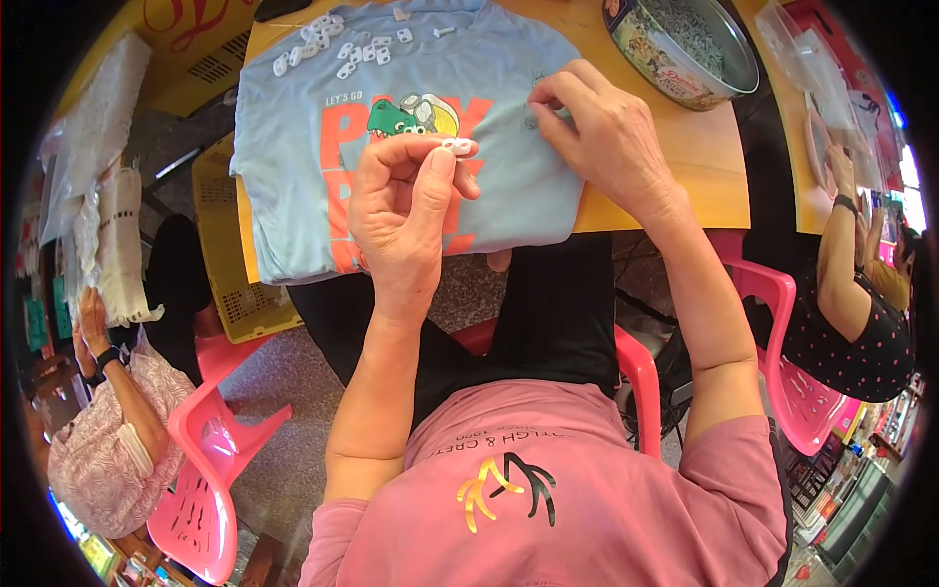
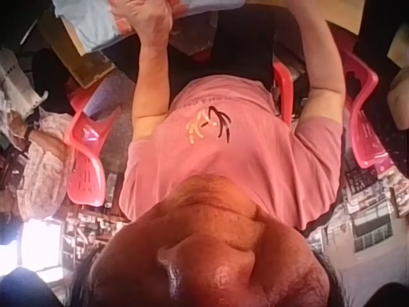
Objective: Attaching small white plastic snaps or buttons to a light blue t-shirt at a workstation.
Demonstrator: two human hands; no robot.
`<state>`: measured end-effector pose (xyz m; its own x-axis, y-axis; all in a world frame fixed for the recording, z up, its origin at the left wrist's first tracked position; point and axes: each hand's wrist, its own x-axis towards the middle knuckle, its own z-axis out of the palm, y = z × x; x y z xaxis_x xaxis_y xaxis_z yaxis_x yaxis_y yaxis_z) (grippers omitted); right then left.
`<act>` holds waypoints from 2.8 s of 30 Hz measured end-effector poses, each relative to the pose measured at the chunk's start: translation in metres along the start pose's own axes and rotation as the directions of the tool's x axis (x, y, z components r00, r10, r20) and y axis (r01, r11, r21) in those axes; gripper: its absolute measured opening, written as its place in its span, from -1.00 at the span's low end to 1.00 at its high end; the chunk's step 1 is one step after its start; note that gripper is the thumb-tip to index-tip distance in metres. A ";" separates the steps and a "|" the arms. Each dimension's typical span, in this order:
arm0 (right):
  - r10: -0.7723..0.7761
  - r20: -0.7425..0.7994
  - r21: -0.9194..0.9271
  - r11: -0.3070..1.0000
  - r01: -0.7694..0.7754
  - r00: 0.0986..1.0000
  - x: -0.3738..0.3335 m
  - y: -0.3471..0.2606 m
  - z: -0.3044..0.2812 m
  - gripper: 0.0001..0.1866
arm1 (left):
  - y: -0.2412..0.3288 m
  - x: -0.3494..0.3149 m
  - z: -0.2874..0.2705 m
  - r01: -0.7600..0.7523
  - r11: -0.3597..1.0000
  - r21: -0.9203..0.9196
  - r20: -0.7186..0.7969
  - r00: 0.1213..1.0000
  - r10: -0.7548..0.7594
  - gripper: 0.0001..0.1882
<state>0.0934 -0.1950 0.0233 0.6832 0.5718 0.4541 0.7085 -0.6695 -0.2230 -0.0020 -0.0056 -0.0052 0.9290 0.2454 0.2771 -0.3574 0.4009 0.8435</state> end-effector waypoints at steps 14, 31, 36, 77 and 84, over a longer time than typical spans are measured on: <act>0.339 0.222 0.636 0.661 -0.399 0.914 -0.009 -0.017 -0.014 -0.74 | 0.000 0.000 0.001 0.038 0.999 0.035 0.000 0.999 -0.038 -0.93; -0.111 0.298 0.031 0.994 0.107 0.948 -0.001 -0.025 -0.020 -0.87 | 0.002 0.000 0.002 0.057 0.998 0.009 -0.012 0.998 -0.057 -0.94; -0.150 0.319 0.070 0.988 0.134 0.936 0.001 -0.029 -0.015 -0.87 | 0.002 0.001 0.001 0.055 0.998 0.030 -0.011 0.998 -0.055 -0.94; 0.179 0.114 0.493 0.844 -0.212 0.977 -0.009 -0.036 -0.018 -0.79 | 0.005 0.001 0.003 0.099 0.995 -0.013 -0.007 0.995 -0.099 -0.91; 0.375 0.326 0.901 0.154 -0.405 0.868 -0.002 -0.060 -0.012 -0.81 | 0.007 -0.001 0.005 0.110 0.994 0.008 -0.028 0.994 -0.110 -0.90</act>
<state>0.0479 -0.1615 0.0459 0.9164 0.3992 0.0294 -0.0086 0.0930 -0.9956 -0.0046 -0.0071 0.0031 0.9596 0.2246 0.1696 -0.2521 0.4181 0.8727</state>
